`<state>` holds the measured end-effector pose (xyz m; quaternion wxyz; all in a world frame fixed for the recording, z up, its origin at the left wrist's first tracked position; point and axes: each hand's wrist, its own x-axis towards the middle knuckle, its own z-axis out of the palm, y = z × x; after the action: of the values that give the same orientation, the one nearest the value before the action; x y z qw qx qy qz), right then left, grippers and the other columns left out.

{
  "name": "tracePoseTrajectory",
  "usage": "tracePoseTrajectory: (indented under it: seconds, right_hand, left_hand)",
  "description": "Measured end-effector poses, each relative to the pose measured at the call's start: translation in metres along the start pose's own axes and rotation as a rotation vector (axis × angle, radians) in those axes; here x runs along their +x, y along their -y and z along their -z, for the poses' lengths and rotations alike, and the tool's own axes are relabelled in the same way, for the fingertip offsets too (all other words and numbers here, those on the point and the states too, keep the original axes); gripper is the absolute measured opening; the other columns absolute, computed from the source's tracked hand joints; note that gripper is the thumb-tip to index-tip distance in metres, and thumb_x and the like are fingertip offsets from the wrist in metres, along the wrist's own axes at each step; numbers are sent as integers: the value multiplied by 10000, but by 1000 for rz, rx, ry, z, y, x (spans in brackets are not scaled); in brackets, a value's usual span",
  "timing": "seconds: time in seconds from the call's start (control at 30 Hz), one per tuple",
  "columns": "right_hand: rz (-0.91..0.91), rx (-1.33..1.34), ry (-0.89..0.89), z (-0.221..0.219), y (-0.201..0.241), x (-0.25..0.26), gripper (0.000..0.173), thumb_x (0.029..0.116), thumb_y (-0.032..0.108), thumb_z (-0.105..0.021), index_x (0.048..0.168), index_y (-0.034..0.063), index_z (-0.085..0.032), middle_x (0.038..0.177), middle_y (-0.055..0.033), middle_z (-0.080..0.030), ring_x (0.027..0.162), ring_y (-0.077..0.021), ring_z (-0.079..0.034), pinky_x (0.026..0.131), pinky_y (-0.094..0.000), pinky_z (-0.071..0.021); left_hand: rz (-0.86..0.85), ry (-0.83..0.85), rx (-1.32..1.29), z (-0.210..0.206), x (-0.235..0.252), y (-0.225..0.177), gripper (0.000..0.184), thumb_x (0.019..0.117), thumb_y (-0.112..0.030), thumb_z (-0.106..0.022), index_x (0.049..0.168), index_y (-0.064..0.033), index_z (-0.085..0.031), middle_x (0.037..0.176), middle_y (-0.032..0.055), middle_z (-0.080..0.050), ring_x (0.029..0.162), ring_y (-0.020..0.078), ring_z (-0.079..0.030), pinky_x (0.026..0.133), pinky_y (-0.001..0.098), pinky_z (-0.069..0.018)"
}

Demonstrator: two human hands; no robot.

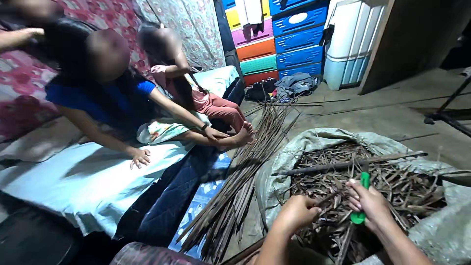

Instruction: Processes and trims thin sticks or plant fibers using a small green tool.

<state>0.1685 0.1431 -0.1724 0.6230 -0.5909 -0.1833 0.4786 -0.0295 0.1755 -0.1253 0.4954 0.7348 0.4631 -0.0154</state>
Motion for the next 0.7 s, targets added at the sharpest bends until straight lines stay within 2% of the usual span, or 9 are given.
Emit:
tracePoseTrajectory:
  seconds: [0.13, 0.27, 0.37, 0.4, 0.43, 0.47, 0.5, 0.6, 0.7]
  right_hand:
    - [53, 108, -194, 21, 20, 14, 262, 1134, 269, -392, 1036, 85, -551, 559, 100, -359, 386, -1, -305, 375, -159, -320]
    - [16, 118, -266, 34, 31, 16, 275, 1136, 319, -379, 1094, 100, -541, 579, 91, -375, 395, -8, -325, 381, -166, -329]
    - [-26, -153, -193, 29, 20, 15, 320, 1141, 318, -350, 1116, 69, -548, 604, 45, -422, 415, -44, -376, 396, -202, -367]
    - [17, -435, -135, 27, 16, 12, 326, 1136, 265, -378, 1208, 5, -561, 725, -44, -495, 529, -119, -461, 493, -275, -431]
    - [29, -701, -51, 23, 15, 7, 358, 1116, 221, -447, 1309, -57, -564, 944, -212, -622, 774, -296, -603, 709, -465, -518]
    - [20, -932, 30, 14, 15, 0, 395, 1090, 226, -510, 1370, -49, -558, 1128, -300, -668, 1015, -433, -667, 894, -612, -519]
    - [7, -1127, 105, 4, 14, -10, 435, 1074, 262, -537, 1415, -7, -543, 1205, -313, -672, 1125, -486, -659, 954, -678, -491]
    - [52, -1344, 285, -26, 9, -46, 453, 1052, 270, -558, 1434, 26, -558, 1232, -299, -679, 1166, -505, -646, 964, -693, -482]
    - [11, -1494, 415, -49, 2, -60, 421, 1057, 253, -538, 1439, 75, -553, 1269, -253, -680, 1173, -452, -663, 952, -647, -514]
  left_hand:
    - [-4, 12, 10, 5, -2, 4, 351, 1072, -288, -545, 1348, -120, -682, 1044, 136, -737, 891, 233, -700, 869, 461, -552]
    - [13, -164, 58, 7, -1, 8, 365, 1078, -305, -511, 1363, -149, -679, 1242, 129, -719, 1160, 282, -679, 1040, 549, -492]
    - [118, -362, 148, 13, -23, -18, 378, 1095, -270, -448, 1394, -139, -638, 1305, 139, -686, 1223, 312, -649, 1040, 566, -486]
    - [148, -422, 176, 16, -36, -30, 371, 1095, -255, -444, 1389, -137, -638, 1302, 133, -687, 1214, 308, -653, 1026, 559, -495]
    - [154, -468, 195, 19, -51, -42, 364, 1095, -244, -444, 1380, -136, -643, 1286, 127, -694, 1194, 299, -663, 1008, 551, -504]
    - [135, -495, 208, 20, -66, -52, 361, 1094, -235, -447, 1378, -139, -647, 1267, 119, -703, 1173, 290, -672, 996, 539, -511]
    - [87, -506, 214, 18, -78, -61, 357, 1088, -224, -453, 1368, -139, -657, 1229, 116, -718, 1137, 285, -687, 973, 533, -524]
    - [-140, -344, 181, -6, -94, -82, 332, 1075, -191, -478, 1311, -74, -681, 1118, 163, -743, 1034, 327, -721, 915, 562, -552]
    - [-248, 128, 141, -43, -77, -96, 357, 1099, -225, -475, 1262, 22, -674, 1058, 242, -720, 966, 369, -710, 892, 563, -540]
